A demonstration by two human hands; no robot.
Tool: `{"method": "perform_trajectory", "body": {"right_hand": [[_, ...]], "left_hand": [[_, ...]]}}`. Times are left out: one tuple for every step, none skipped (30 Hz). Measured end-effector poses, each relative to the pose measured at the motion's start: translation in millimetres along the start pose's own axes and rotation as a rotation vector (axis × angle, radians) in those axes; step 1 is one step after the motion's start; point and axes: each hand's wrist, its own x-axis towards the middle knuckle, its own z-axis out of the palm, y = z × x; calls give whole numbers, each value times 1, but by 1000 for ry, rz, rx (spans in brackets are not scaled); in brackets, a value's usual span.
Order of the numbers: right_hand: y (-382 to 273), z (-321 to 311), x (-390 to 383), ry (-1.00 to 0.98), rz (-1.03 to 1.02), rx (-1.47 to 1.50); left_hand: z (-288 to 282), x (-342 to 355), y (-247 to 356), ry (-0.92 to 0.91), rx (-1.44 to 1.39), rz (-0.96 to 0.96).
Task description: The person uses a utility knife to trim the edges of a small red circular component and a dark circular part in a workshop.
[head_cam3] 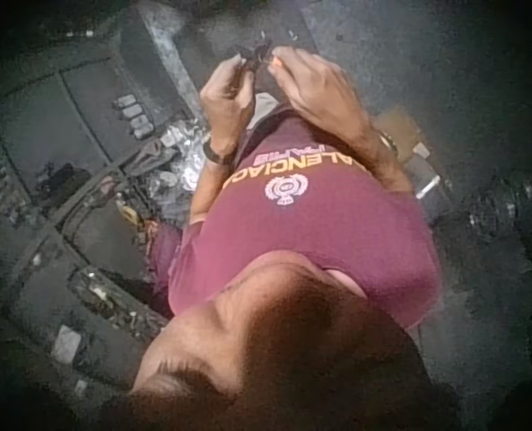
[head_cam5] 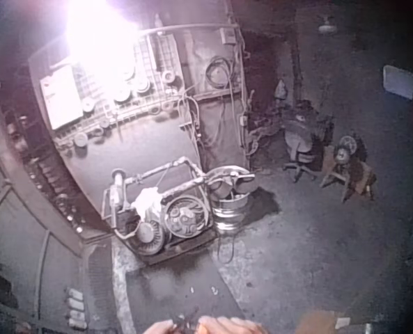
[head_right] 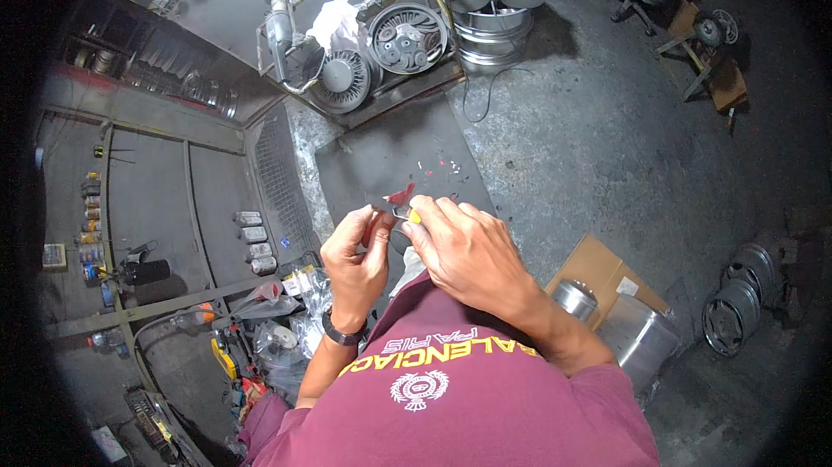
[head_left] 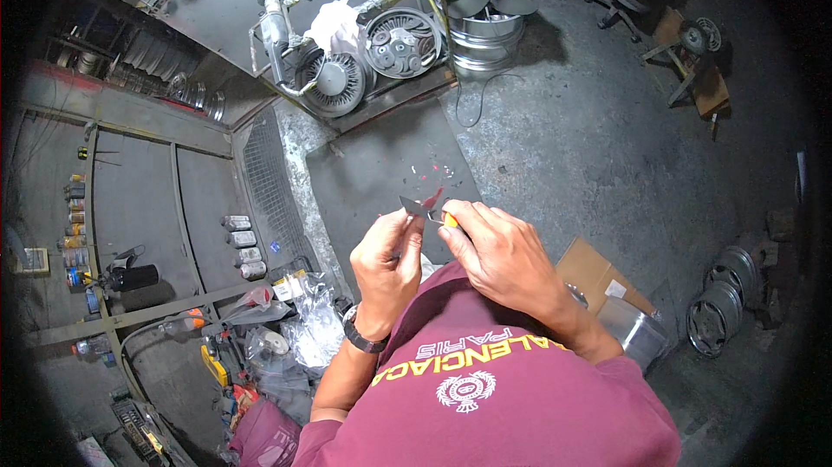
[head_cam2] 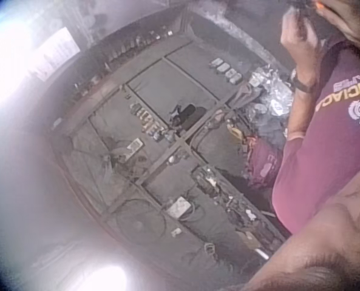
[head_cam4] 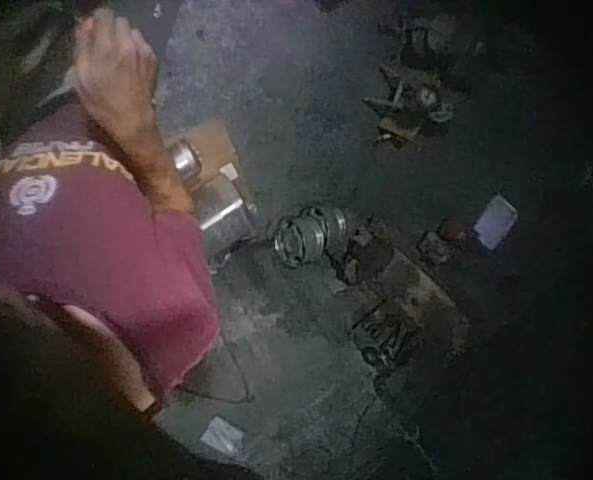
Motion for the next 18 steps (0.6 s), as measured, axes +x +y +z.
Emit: {"method": "perform_trajectory", "body": {"right_hand": [[1, 1, 2, 0, 0, 0], [3, 1, 5, -6, -2, 31], [4, 2, 6, -11, -5, 62], [3, 1, 6, -12, -4, 62], [1, 0, 5, -7, -6, 63], [-1, 0, 4, -2, -8, 64], [-1, 0, 2, -2, -9, 65], [-1, 0, -2, 3, -8, 62], [-1, -1, -3, 8, -6, 59], [-1, -1, -3, 8, -6, 59], [-1, -2, -3, 9, 2, 65], [-1, -2, -4, 10, 9, 70], [-1, -2, -4, 12, 11, 70], [-1, -1, -3, 18, 0, 56], [-2, 0, -2, 24, -11, 42], [-2, 1, -1, 26, -9, 42], [-3, 1, 1, 6, 14, 32], [-3, 0, 2, -14, 37, 22]], "left_hand": [[2, -2, 1, -11, 18, 44], [2, -3, 1, -22, 36, 87], [3, -3, 2, -23, 35, 86], [4, -3, 2, -6, 12, 60], [3, -3, 2, 12, -10, 36], [3, -3, 1, 12, -9, 36], [4, -4, -1, 21, -17, 8], [4, -5, -2, 29, -25, -21], [4, -3, -1, 30, -25, -22], [3, 1, 2, 42, -26, 15], [3, 3, 4, 52, -26, 53], [3, 3, 4, 50, -27, 53], [2, 2, 3, 35, -14, 48], [1, 1, 2, 20, 0, 42], [1, 1, 0, 17, -1, 43], [1, 0, -2, 14, 10, 78], [1, 0, -3, 12, 22, 113], [1, -1, -1, 12, 22, 113]]}}
